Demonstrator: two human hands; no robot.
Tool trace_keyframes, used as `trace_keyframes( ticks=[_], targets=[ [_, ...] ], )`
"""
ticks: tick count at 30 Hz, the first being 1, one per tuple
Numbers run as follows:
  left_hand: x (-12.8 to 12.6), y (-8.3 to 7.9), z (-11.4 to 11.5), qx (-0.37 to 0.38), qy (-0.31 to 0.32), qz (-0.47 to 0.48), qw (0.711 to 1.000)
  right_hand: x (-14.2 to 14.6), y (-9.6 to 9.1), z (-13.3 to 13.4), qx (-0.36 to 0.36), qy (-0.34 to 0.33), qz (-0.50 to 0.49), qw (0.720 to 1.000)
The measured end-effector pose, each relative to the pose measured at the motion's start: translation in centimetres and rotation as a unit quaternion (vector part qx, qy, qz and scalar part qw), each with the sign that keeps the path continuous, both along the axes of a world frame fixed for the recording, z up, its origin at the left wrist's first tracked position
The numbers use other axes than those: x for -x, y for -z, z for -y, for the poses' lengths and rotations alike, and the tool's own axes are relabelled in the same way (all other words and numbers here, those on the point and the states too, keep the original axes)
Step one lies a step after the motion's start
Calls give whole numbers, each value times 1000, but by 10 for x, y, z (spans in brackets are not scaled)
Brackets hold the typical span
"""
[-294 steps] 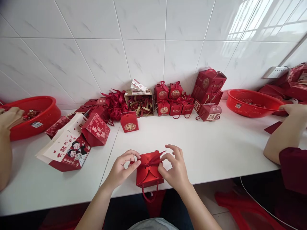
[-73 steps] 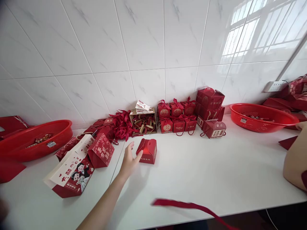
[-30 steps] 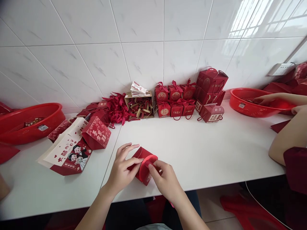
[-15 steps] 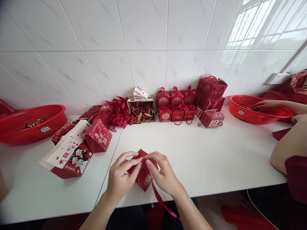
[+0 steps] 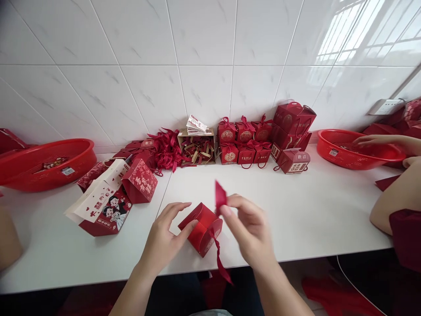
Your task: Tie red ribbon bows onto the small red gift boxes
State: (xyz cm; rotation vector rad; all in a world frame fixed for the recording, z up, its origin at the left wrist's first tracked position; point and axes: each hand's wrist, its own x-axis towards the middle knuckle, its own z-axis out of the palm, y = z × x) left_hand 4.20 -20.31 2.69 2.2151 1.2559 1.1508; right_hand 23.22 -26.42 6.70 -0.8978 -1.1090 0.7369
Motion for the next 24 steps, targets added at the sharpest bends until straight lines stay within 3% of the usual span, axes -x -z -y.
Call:
trace_keyframes(
  ticks=[2, 5, 7, 9, 11, 14, 18, 24],
  targets=[
    [8, 9, -1, 74, -13, -8, 997, -9, -17, 20, -100, 65, -15, 993],
    [14, 19, -3, 149, -41, 45, 987, -13, -32, 34, -177, 43, 12, 983],
    [15, 23, -6, 174, -66, 90, 978, -7, -29, 25, -135, 16, 34, 990],
    [16, 26, -8, 193, -81, 135, 969, 5, -16, 5, -37, -28, 82, 996],
    [17, 29, -10, 208, -84, 174, 959, 17, 2, -19, 69, -79, 159, 982],
    [18, 33, -10, 221, -83, 204, 950, 29, 28, -44, 157, -103, 240, 952],
    [19, 39, -8, 233, -73, 233, 941, 34, 45, -54, 195, -129, 277, 932],
    [17, 45, -3, 242, -72, 251, 934, 35, 53, -57, 225, -134, 313, 913]
  ],
)
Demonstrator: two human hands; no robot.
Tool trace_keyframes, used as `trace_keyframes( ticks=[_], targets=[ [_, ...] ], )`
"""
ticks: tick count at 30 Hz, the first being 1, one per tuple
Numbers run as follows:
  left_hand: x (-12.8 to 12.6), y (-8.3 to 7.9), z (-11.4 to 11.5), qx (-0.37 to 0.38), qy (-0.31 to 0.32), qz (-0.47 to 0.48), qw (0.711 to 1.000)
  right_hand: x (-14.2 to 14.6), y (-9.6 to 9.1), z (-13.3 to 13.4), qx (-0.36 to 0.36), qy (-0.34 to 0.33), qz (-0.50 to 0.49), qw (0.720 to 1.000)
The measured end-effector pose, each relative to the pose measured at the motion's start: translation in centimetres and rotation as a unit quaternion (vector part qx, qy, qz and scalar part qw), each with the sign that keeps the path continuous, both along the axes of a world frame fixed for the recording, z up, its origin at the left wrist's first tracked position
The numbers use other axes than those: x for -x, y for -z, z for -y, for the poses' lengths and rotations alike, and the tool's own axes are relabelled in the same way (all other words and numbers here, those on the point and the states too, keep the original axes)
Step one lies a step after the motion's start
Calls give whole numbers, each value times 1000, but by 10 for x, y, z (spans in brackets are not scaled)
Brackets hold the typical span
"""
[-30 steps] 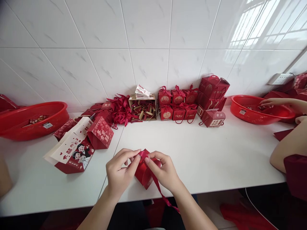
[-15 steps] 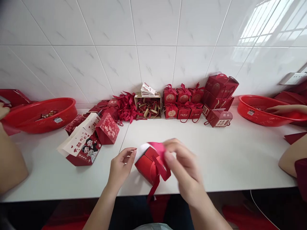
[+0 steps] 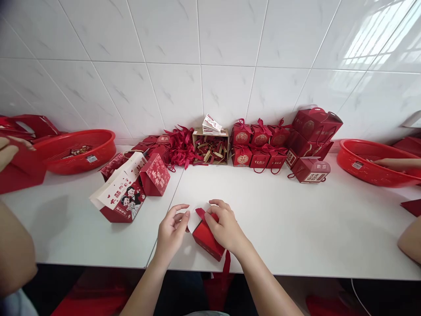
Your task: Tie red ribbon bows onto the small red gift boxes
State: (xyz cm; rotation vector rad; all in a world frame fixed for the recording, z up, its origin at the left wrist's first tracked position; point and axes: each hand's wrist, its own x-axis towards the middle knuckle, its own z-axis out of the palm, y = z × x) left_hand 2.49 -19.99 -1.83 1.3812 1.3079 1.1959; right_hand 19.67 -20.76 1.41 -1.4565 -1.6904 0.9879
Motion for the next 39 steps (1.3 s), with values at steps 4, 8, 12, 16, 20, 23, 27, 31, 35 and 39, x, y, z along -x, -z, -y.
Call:
trace_keyframes(
  ticks=[4, 8, 12, 16, 20, 23, 27, 31, 35, 39],
  targets=[
    [-1, -1, 6, -5, -3, -9, 1000, 2, 1, -1, 12, 3, 22, 1000],
    [-1, -5, 10, 5, 10, 2, 1000, 4, -4, -1, 16, -1, 30, 999],
    [-3, -8, 14, 12, 22, 5, 1000, 5, -7, -2, 1, -18, 42, 999],
    [-4, -9, 15, 9, 23, 7, 1000, 5, -7, -3, -6, -44, 60, 997],
    [-4, -9, 16, 5, 28, 8, 1000, 5, -10, -6, -4, -65, 72, 995],
    [-3, -8, 17, 3, 36, 15, 999, 7, -13, -7, -5, -66, 77, 995],
    [-1, -7, 16, -6, 42, 10, 999, 9, -16, -8, -13, -67, 89, 994],
    [1, -8, 14, -19, 48, -19, 999, 11, -19, -6, -33, -50, 111, 992],
    [11, -5, 6, -33, 32, -51, 998, 0, -17, 1, -74, 0, 94, 993],
    [51, 6, -7, 25, -74, -142, 987, -37, -5, 22, -104, 109, 33, 988]
  ],
)
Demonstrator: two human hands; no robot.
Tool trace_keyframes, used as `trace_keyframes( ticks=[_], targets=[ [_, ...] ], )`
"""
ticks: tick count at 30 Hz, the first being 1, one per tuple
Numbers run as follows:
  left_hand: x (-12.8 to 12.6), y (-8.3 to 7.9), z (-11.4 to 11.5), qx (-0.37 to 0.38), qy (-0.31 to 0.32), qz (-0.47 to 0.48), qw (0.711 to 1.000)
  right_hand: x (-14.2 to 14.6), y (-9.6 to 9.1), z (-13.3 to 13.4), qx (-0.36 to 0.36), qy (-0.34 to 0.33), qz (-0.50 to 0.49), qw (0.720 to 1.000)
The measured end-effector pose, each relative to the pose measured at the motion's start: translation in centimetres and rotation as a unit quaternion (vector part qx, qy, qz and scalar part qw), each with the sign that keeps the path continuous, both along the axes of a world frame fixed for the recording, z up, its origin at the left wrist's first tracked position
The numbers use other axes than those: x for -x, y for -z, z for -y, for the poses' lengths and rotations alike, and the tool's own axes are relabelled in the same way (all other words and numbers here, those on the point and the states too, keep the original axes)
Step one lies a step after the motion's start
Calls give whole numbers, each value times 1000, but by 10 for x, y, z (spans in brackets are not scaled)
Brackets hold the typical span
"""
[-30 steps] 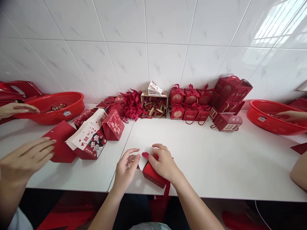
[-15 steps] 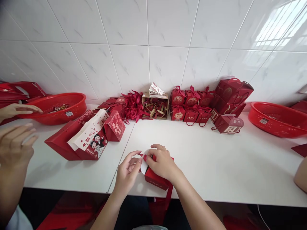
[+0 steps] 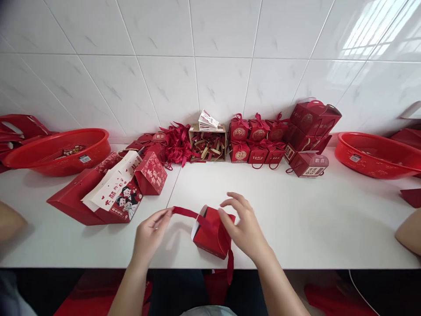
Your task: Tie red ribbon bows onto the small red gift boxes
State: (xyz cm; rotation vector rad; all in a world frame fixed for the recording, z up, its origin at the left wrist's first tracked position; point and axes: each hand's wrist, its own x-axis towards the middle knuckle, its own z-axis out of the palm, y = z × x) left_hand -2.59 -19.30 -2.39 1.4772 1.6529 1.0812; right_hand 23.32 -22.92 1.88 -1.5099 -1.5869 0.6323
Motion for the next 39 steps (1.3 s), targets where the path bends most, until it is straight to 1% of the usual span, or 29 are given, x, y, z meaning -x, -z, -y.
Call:
trace_keyframes(
  ticks=[2, 3, 4, 5, 6, 7, 8, 9, 10, 12, 13, 14, 16, 18, 20, 21, 22, 24, 26, 28, 31, 33, 34, 36, 37, 39],
  targets=[
    [24, 7, -6, 35, -51, -89, 994, -24, 11, 16, 2, 56, -28, 998],
    [34, 10, -9, 35, -69, -135, 988, -34, 18, 24, 18, 78, -41, 996],
    [40, 12, -12, 20, -83, -173, 981, -43, 24, 31, 42, 91, -54, 993],
    [41, 14, -14, -12, -91, -196, 976, -48, 30, 38, 68, 94, -68, 991],
    [39, 15, -16, -55, -91, -200, 974, -51, 35, 43, 90, 88, -83, 989],
    [32, 15, -18, -98, -80, -185, 975, -51, 40, 47, 104, 77, -98, 987],
    [21, 13, -19, -128, -55, -154, 978, -48, 45, 49, 108, 64, -112, 986],
    [8, 11, -19, -143, -15, -109, 984, -42, 48, 50, 103, 52, -127, 985],
    [-7, 9, -19, -141, 35, -59, 988, -35, 52, 49, 95, 41, -145, 984],
    [-37, 4, -16, -101, 132, 29, 986, -20, 57, 46, 82, 21, -184, 979],
    [-50, 2, -14, -76, 169, 59, 981, -12, 60, 43, 81, 10, -203, 976],
    [-60, 1, -11, -55, 194, 80, 976, -6, 62, 40, 83, 4, -221, 972],
    [-75, 2, -3, -23, 203, 103, 974, 2, 65, 34, 96, 3, -255, 962],
    [-81, 5, 6, -2, 174, 114, 978, 4, 66, 29, 123, 1, -280, 952],
    [-81, 8, 13, 18, 137, 112, 984, 1, 64, 25, 156, -17, -292, 943],
    [-79, 8, 15, 28, 128, 104, 986, -2, 62, 22, 170, -33, -298, 939],
    [-76, 9, 17, 36, 128, 95, 987, -6, 60, 20, 178, -52, -307, 933],
    [-68, 8, 16, 54, 152, 83, 983, -15, 56, 16, 180, -87, -332, 922],
    [-59, 4, 12, 69, 186, 88, 976, -26, 53, 13, 162, -109, -336, 922],
    [-50, -2, 6, 72, 201, 96, 972, -37, 51, 11, 132, -114, -296, 939],
    [-42, -14, -1, 67, 208, 93, 971, -50, 45, 9, 60, -112, -175, 976],
    [-41, -22, -4, 70, 213, 86, 971, -55, 40, 7, -27, -112, -69, 991],
    [-41, -26, -6, 72, 216, 81, 970, -56, 38, 5, -79, -111, -15, 991],
    [-43, -30, -8, 76, 220, 69, 970, -58, 36, 3, -176, -96, 81, 976],
    [-43, -31, -9, 77, 223, 64, 970, -58, 38, 1, -210, -81, 117, 967],
    [-44, -29, -12, 79, 231, 58, 968, -57, 45, -1, -247, -46, 169, 953]
  ],
)
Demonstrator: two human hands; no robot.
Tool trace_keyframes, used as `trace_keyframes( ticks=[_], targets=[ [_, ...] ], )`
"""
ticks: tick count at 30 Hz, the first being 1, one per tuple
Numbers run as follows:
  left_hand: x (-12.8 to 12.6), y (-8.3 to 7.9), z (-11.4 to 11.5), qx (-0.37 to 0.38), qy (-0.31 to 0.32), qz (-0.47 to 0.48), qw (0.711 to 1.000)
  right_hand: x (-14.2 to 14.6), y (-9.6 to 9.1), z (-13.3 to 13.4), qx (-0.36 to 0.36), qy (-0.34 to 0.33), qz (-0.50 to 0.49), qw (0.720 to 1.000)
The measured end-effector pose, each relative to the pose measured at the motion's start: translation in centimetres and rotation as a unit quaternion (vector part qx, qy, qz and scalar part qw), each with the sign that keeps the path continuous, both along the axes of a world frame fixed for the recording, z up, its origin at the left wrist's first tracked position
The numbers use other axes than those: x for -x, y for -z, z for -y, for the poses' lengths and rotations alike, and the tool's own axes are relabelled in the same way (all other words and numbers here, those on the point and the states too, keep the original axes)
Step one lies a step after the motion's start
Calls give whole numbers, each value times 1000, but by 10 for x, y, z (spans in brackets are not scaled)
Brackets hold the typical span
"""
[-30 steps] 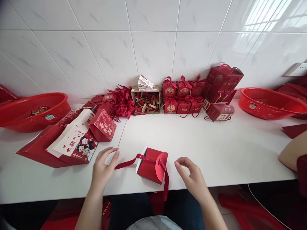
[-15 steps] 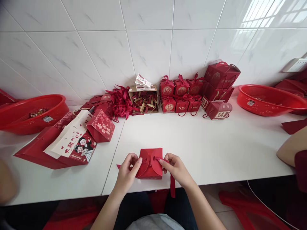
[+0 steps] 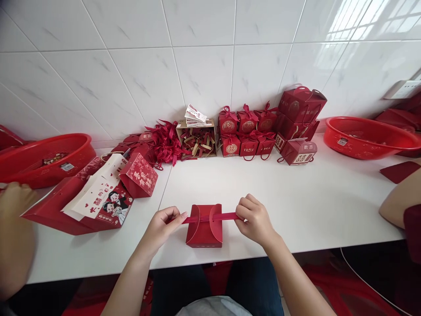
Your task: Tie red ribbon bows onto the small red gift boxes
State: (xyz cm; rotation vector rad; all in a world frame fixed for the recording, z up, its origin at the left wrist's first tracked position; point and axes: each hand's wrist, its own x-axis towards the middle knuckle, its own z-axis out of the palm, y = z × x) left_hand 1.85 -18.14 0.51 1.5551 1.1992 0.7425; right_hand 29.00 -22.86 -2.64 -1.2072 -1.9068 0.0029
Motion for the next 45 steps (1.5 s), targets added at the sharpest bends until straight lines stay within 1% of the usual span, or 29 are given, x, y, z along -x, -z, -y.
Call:
trace_keyframes(
  ticks=[2, 6, 8, 11, 13, 15, 16, 17, 18, 20, 21, 22, 23, 24, 25, 26, 28, 29, 30, 31, 32, 33, 34, 36, 37, 39, 40, 42, 45],
  targets=[
    [0, 6, -2, -3, -2, -2, 1000, 2, 13, 0, -11, 31, 22, 999],
    [-2, 26, -4, -4, -10, 5, 1000, 11, 40, 3, 36, 47, 24, 998],
    [-3, 36, -4, -10, -10, 16, 1000, 17, 49, 4, 61, 48, 9, 997],
    [-5, 48, -2, -31, -25, 19, 999, 23, 55, 6, 84, 57, -15, 995],
    [-3, 52, 2, -86, -75, 0, 994, 22, 56, 10, 96, 73, -31, 992],
    [3, 53, 9, -174, -145, -36, 973, 16, 56, 18, 114, 96, -49, 988],
    [7, 53, 14, -210, -168, -58, 961, 12, 55, 24, 122, 111, -62, 984],
    [12, 52, 19, -231, -169, -79, 955, 8, 53, 31, 129, 127, -79, 980],
    [16, 52, 25, -232, -147, -99, 957, 4, 52, 38, 137, 140, -100, 976],
    [22, 51, 35, -208, -69, -148, 964, 2, 47, 52, 182, 134, -153, 962],
    [23, 50, 40, -194, -31, -175, 965, 3, 45, 57, 224, 115, -188, 949],
    [23, 51, 44, -182, -5, -199, 963, 7, 43, 60, 278, 89, -230, 928],
    [21, 51, 46, -172, 5, -216, 961, 12, 42, 62, 336, 64, -280, 897],
    [19, 52, 47, -164, 3, -221, 961, 19, 41, 63, 390, 43, -335, 857],
    [16, 53, 47, -154, -4, -208, 966, 26, 41, 62, 431, 28, -397, 810],
    [13, 53, 47, -137, -12, -177, 974, 33, 42, 60, 456, 19, -464, 760],
    [7, 54, 44, -79, -36, -78, 993, 44, 43, 54, 464, 3, -590, 661],
    [4, 54, 43, -38, -53, -14, 998, 48, 43, 51, 455, -5, -643, 616],
    [2, 54, 41, 8, -71, 59, 996, 51, 43, 47, 443, -10, -688, 575],
    [0, 54, 38, 54, -91, 138, 985, 53, 44, 44, 431, -15, -721, 542],
    [-2, 54, 36, 98, -113, 220, 964, 53, 44, 41, 420, -18, -745, 517],
    [-3, 54, 33, 139, -137, 297, 935, 53, 44, 38, 408, -20, -763, 501],
    [-3, 54, 29, 175, -161, 363, 901, 53, 44, 36, 393, -20, -776, 493],
    [-2, 52, 22, 217, -224, 440, 842, 51, 43, 32, 354, -8, -793, 496],
    [0, 50, 19, 218, -257, 454, 825, 49, 42, 31, 330, 3, -798, 504],
    [5, 44, 13, 186, -307, 465, 810, 45, 39, 30, 280, 25, -805, 523],
    [7, 40, 11, 159, -321, 464, 810, 42, 35, 31, 255, 35, -803, 538],
    [12, 28, 9, 100, -331, 451, 823, 37, 26, 33, 207, 55, -783, 583],
    [16, 6, 9, 22, -309, 418, 854, 31, 8, 35, 155, 85, -715, 676]
  ],
)
